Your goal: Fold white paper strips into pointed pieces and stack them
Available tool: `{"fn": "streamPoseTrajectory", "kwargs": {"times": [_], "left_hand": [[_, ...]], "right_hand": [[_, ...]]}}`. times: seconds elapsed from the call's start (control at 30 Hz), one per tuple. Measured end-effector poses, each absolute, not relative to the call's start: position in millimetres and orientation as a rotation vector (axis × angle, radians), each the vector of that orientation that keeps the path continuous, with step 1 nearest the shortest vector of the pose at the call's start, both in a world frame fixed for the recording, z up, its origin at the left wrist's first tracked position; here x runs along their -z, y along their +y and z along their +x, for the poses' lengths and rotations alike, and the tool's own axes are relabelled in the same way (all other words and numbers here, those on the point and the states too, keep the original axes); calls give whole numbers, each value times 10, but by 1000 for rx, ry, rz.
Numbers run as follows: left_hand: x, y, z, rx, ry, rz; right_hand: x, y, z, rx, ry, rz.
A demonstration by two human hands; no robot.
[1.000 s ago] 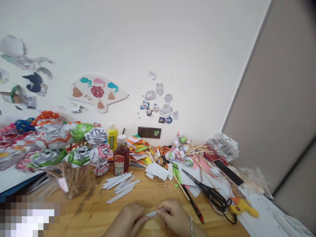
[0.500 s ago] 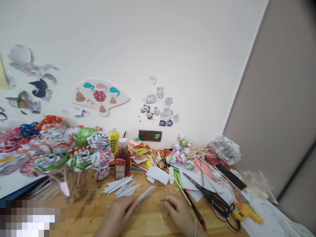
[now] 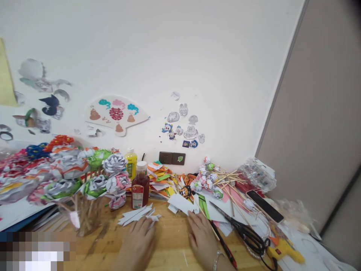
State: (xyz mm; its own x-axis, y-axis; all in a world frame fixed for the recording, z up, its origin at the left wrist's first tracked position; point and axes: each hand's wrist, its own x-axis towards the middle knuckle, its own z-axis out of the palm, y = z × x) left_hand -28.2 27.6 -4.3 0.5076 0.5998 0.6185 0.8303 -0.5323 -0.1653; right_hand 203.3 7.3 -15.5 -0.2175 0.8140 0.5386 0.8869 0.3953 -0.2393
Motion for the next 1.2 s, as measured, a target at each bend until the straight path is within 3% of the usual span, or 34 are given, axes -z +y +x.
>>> {"fn": "streamPoseTrajectory", "kwargs": {"times": [0.6,0.8,1.03,1.2], "left_hand": [[35,264,-257,896,-1086,-2422],[-15,200,-284,908,-1011,-2323],[51,194,-187,960,-755,-2384],[27,215,-218,993,-876,-2414]], "right_hand": [[19,-13,2237,314,-1683,-1219],[-27,-121,2113,391,-1875,-1049],[-7,-184,1920,201,-2119,-996],[15,-154,1913,-11,-2265,-1210]]}}
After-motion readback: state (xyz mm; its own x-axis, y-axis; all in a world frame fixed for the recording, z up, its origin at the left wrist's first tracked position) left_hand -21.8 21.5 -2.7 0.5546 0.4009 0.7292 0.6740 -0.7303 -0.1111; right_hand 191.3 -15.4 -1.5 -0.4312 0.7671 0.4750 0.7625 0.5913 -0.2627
